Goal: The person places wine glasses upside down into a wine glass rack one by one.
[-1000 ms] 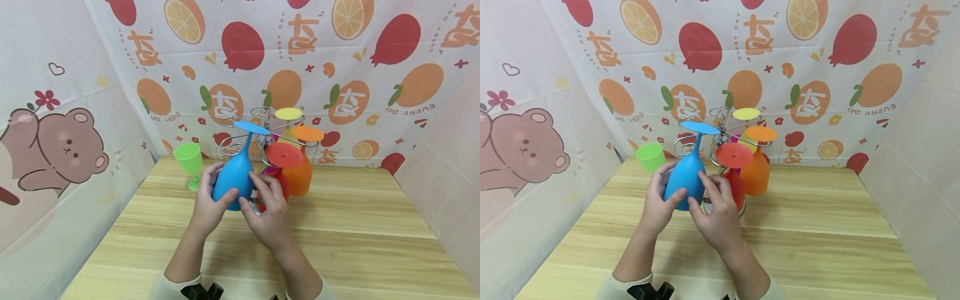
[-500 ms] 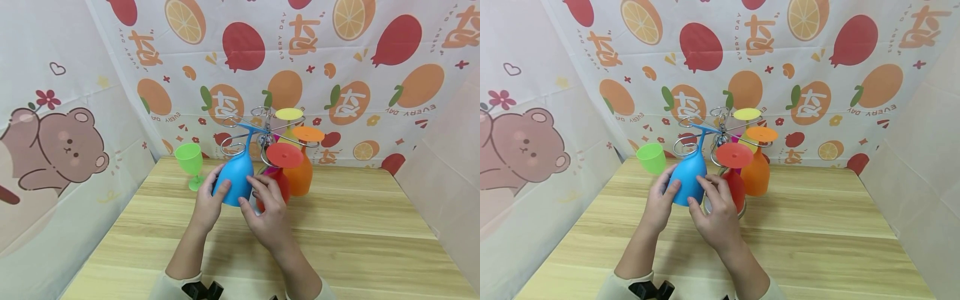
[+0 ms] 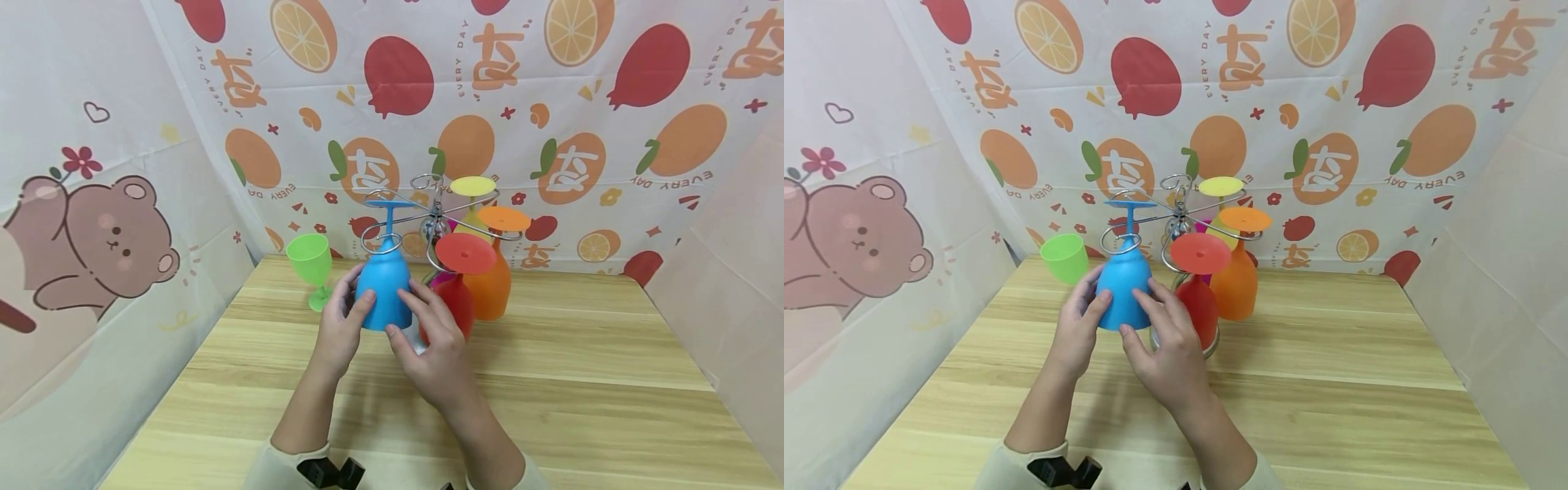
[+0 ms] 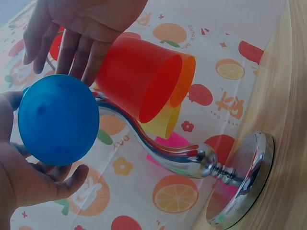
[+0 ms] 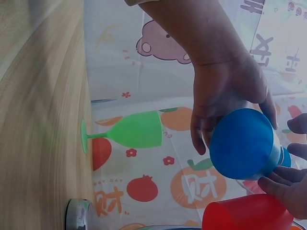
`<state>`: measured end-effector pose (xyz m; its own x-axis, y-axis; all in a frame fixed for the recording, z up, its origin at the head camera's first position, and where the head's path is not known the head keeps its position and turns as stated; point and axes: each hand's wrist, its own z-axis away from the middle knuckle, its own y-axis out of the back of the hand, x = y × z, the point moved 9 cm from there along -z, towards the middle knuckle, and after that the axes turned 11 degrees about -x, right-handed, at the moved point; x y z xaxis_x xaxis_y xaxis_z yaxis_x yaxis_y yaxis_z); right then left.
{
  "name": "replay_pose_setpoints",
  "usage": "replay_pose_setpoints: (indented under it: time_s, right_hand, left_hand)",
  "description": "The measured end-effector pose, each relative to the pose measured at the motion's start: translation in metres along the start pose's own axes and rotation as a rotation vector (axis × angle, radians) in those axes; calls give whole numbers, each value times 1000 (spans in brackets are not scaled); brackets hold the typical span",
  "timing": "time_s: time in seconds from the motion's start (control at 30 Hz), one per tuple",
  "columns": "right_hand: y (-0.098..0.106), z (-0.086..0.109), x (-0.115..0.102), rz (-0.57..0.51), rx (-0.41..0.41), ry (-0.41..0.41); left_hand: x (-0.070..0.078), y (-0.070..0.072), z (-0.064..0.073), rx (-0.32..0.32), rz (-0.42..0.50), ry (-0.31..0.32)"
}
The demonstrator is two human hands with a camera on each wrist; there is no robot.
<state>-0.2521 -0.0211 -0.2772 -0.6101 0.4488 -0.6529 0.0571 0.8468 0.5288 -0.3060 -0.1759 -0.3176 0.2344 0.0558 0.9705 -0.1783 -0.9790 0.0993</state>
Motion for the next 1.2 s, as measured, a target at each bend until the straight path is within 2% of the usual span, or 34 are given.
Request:
replay_pose_setpoints:
  time_s: [0.33,0.73,1.03,1.2]
  right_hand:
    - [-1,-1,0,-22,-15,8]
    - [-1,-1,0,-17,-12,15]
    - [-3,0,1,4,-31,-13]
    - [-7,0,5,-1,-68,-59]
  left_hand:
    - [-1,0,-1,-5,13,8]
    - [0,2,0,-26,-34,24]
    - [2,4,0,-13,-21,-4]
    - [2,7,0,15,-65,-14]
